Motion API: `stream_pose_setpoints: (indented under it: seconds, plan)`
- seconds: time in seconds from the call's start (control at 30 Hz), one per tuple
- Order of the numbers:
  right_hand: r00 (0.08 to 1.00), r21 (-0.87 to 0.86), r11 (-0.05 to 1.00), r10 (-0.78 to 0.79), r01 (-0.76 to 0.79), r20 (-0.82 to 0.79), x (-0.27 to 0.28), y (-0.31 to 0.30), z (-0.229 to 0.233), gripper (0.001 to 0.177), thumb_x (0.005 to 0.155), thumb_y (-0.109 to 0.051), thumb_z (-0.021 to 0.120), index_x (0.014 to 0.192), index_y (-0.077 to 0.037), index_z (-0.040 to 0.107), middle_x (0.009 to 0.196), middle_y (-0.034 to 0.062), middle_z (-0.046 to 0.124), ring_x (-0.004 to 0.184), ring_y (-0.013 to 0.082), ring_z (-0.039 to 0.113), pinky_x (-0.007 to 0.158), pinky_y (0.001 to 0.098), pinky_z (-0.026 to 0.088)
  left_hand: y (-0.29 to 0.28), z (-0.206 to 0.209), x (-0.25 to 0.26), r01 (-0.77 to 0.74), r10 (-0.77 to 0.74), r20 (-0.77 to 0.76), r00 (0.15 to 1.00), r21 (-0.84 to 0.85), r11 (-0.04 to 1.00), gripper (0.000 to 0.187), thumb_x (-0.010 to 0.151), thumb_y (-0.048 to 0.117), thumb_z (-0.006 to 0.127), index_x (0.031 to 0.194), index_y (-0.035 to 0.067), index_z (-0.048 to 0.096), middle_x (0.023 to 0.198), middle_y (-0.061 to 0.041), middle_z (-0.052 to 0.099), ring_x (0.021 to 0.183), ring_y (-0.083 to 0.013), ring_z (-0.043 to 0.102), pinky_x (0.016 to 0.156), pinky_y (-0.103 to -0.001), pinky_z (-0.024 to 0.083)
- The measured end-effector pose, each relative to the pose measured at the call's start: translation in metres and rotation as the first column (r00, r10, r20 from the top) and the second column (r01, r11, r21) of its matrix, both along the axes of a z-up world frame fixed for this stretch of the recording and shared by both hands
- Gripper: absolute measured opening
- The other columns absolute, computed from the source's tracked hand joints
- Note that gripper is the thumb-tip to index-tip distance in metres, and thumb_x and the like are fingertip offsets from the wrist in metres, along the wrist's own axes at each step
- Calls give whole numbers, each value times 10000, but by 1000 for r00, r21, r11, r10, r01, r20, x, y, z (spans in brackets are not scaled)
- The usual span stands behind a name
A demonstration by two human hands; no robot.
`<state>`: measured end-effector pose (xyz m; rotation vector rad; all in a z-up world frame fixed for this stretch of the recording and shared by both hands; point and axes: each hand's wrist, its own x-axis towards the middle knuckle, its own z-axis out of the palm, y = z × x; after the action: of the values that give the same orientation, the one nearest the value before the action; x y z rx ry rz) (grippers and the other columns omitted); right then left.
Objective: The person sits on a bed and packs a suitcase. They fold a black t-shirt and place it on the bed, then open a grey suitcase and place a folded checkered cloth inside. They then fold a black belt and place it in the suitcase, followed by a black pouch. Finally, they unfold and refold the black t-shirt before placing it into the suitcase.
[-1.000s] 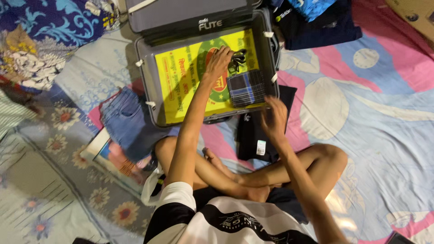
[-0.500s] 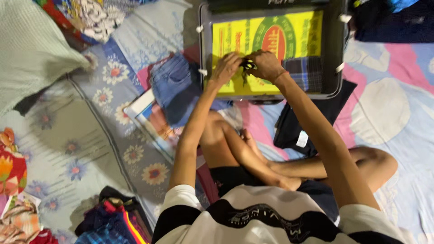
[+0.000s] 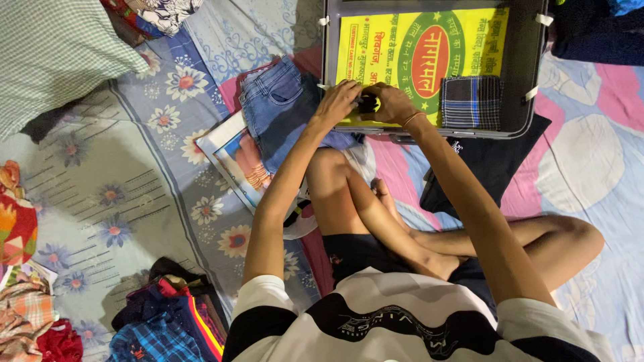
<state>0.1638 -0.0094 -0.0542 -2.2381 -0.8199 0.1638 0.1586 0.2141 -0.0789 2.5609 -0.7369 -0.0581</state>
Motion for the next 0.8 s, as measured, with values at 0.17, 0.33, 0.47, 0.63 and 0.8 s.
stream_pose_setpoints:
  seconds: [0.17, 0.33, 0.47, 0.63, 0.8]
  plan:
    - [997, -125, 990, -71, 66, -36, -13, 4, -2, 320, 820, -344, 835, 1058, -131, 817, 976, 143, 751, 872, 351, 707, 781, 461, 556, 4, 13, -14, 5, 0, 56, 998, -82, 997, 394, 687, 26, 857, 1044, 47, 692, 1043, -104, 719, 1025, -342, 668, 876, -452, 541]
    - [974, -109, 993, -73, 50, -216, -4, -4, -33, 275, 743, -270, 861, 965, -111, 822, 929, 134, 764, 846, 313, 734, 813, 419, 578, 1, 2, -8, -39, 28, -146, 989, -68, 997, 363, 579, -8, 877, 918, 41, 758, 894, -160, 743, 863, -359, 719, 759, -443, 569]
    - [988, -98, 995, -15, 0, -151, 2, 1, -53, 232, 713, -125, 836, 943, -93, 828, 919, 157, 771, 874, 329, 730, 854, 414, 575, 8, -15, 1, -6, -9, -245, 970, -60, 998, 304, 589, -1, 894, 855, 18, 747, 867, -188, 741, 862, -379, 721, 752, -449, 567]
    - [979, -117, 991, -80, 58, -189, -2, 6, -49, 278, 718, -47, 755, 976, -112, 836, 935, 154, 770, 888, 335, 733, 849, 419, 573, 11, -43, -4, -24, 29, -147, 989, 38, 999, 293, 683, -47, 786, 961, 26, 725, 978, -199, 731, 954, -394, 703, 803, -465, 560]
    - [993, -117, 991, -79, 68, -90, -9, 5, -32, 222, 750, -138, 818, 964, -81, 812, 953, 204, 727, 889, 382, 701, 836, 453, 562, 7, -63, -4, 40, -43, 183, 982, 16, 999, 247, 725, -36, 688, 964, 19, 659, 1005, -196, 657, 994, -412, 636, 838, -508, 514]
